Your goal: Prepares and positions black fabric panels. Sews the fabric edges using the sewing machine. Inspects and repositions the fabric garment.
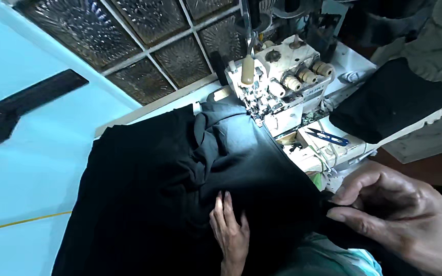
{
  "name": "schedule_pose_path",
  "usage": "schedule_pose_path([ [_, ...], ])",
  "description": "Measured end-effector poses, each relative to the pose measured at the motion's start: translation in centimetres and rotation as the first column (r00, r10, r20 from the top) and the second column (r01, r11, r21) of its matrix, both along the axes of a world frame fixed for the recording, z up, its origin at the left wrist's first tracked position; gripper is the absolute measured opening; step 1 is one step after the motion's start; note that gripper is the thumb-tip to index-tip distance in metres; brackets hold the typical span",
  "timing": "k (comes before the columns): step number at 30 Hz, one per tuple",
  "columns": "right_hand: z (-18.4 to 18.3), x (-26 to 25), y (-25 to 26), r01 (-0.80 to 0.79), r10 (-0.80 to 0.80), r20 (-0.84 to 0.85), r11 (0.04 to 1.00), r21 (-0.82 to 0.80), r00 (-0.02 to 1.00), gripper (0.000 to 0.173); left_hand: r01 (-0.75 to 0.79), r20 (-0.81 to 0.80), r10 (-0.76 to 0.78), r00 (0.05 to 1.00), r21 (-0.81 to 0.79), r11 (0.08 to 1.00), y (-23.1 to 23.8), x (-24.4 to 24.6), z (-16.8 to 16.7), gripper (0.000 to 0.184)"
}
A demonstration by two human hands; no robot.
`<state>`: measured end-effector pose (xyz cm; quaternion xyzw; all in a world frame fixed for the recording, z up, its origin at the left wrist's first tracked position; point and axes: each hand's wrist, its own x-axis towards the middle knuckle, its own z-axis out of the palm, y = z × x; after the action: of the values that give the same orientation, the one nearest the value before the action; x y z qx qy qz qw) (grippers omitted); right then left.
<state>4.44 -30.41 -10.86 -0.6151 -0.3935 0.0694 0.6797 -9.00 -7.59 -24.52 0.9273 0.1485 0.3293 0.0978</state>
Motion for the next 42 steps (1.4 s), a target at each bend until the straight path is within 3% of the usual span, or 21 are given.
schedule_pose_path([
  [4,-0.5,-1.2,0.4,0.034,-0.034,-0.016,0.999,0.004,0.999,0.016,0.034,-0.036,-0.034,0.999,-0.004,0.999,1.5,0.7,-0.6,0.022],
  [6,-1.3,-2.1,0.2,0.064,-0.065,-0.046,0.998,-0.014,0.997,0.015,0.088,-0.015,-0.089,0.996,-0.061,0.994,2.7,0.4,-0.1,0.020],
  [9,-3.4,-4.3,-0.2,0.127,-0.143,-0.135,0.984,-0.123,0.980,0.016,0.095,-0.003,-0.098,0.995,-0.217,0.972,5.1,-0.9,3.1,0.029],
  [13,-8.8,-6.7,2.0,0.186,-0.208,-0.384,0.978,-0.093,0.900,0.025,0.036,0.014,-0.035,0.999,-0.068,0.997,8.0,-1.8,10.0,0.029],
  [16,-9.8,-7.4,4.1,0.179,-0.180,-0.547,0.982,-0.057,0.817,0.035,0.034,-0.030,-0.032,0.999,0.062,0.997,9.0,-0.4,12.3,0.030],
  [18,-9.3,-7.5,4.9,0.094,-0.115,-0.700,0.993,-0.068,0.705,0.046,0.034,-0.109,-0.024,0.994,0.088,0.996,9.9,0.5,11.9,0.032],
  [21,-8.5,-6.7,5.2,-0.102,0.030,-0.939,0.995,-0.006,0.343,0.062,0.041,-0.209,-0.026,0.978,0.071,0.997,10.8,1.5,10.4,0.036],
  [23,-8.0,-6.2,4.9,-0.177,0.205,-0.951,0.970,0.166,0.232,0.048,0.057,-0.230,-0.045,0.972,0.045,0.997,10.6,1.8,10.0,0.037],
  [24,-7.7,-6.0,4.6,-0.177,0.300,-0.922,0.949,0.261,0.244,0.037,0.066,-0.230,-0.056,0.972,0.035,0.997,10.3,1.8,10.2,0.037],
  [26,-6.4,-5.5,3.6,-0.168,0.409,-0.808,0.912,0.374,0.424,0.024,0.098,-0.235,-0.093,0.968,0.010,0.995,9.7,1.6,10.9,0.035],
  [28,-4.8,-4.7,2.5,-0.139,0.364,-0.686,0.922,0.361,0.630,0.026,0.132,-0.236,-0.131,0.963,-0.013,0.991,9.1,1.2,11.8,0.031],
  [29,-4.3,-4.2,2.0,-0.132,0.324,-0.655,0.936,0.325,0.683,0.033,0.143,-0.237,-0.145,0.961,-0.024,0.989,8.8,1.0,12.1,0.030],
  [34,-6.5,-1.6,-0.5,-0.317,0.252,-0.664,0.948,0.024,0.704,0.059,0.171,-0.279,-0.185,0.942,-0.071,0.983,7.5,-0.9,12.4,0.027],
  [36,-8.4,-0.1,-1.5,-0.390,0.236,-0.691,0.918,-0.073,0.683,0.050,0.191,-0.308,-0.217,0.926,-0.113,0.975,7.1,-1.8,13.0,0.024],
  [39,-10.4,0.3,-1.3,-0.431,0.281,-0.713,0.902,-0.033,0.642,0.032,0.183,-0.299,-0.209,0.931,-0.113,0.977,7.7,-2.7,14.0,0.021],
  [42,-9.5,-1.6,0.5,-0.413,0.351,-0.593,0.910,0.034,0.725,0.031,0.145,-0.235,-0.151,0.960,-0.043,0.988,9.7,-2.8,14.6,0.022],
])
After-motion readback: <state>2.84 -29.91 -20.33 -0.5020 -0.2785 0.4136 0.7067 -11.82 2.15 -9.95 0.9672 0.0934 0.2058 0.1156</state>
